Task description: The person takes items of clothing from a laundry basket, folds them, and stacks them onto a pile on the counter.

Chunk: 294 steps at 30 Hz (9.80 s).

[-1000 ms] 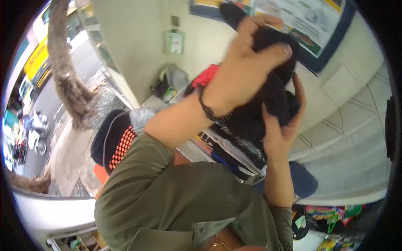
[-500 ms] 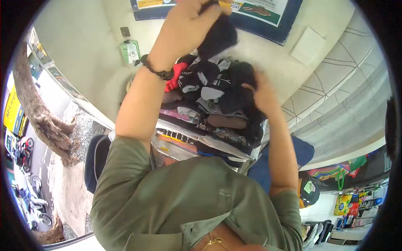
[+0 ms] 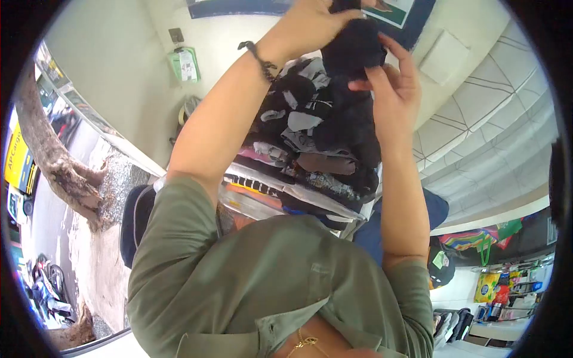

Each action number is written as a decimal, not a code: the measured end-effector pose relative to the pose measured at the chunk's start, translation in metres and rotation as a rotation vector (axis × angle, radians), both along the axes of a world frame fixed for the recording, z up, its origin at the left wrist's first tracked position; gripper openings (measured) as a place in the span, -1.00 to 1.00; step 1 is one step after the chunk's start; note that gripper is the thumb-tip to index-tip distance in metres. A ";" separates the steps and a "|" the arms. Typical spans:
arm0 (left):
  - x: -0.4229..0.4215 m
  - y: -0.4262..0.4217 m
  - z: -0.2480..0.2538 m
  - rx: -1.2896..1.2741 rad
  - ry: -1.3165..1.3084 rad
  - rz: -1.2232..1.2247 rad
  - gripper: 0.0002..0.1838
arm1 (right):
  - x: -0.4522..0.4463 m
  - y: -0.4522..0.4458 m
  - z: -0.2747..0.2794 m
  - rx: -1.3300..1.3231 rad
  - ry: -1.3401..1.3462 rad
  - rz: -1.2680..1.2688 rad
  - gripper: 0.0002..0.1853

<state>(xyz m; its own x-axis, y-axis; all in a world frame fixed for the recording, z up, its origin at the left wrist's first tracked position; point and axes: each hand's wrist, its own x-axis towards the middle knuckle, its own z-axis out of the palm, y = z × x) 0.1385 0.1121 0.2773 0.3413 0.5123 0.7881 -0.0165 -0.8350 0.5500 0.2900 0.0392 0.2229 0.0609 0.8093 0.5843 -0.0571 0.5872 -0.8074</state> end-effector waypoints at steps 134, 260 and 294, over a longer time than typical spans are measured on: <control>-0.011 -0.096 -0.165 0.318 0.404 0.427 -0.21 | 0.118 -0.132 -0.206 -0.772 0.319 -0.304 -0.60; 0.050 -0.061 -0.274 -0.661 -0.077 -0.024 -0.49 | 0.135 -0.191 -0.135 -0.388 0.632 -0.441 -0.31; 0.048 -0.045 -0.272 -0.700 -0.096 -0.015 -0.50 | 0.358 -0.247 -0.151 -0.006 0.109 -1.546 -0.57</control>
<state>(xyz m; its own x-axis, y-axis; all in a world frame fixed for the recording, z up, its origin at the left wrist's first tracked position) 0.1862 0.0672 0.0054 0.2984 0.9054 0.3021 -0.1006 -0.2849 0.9533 0.6476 -0.2082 0.0719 0.8514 -0.0774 0.5189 0.5246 0.1242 -0.8422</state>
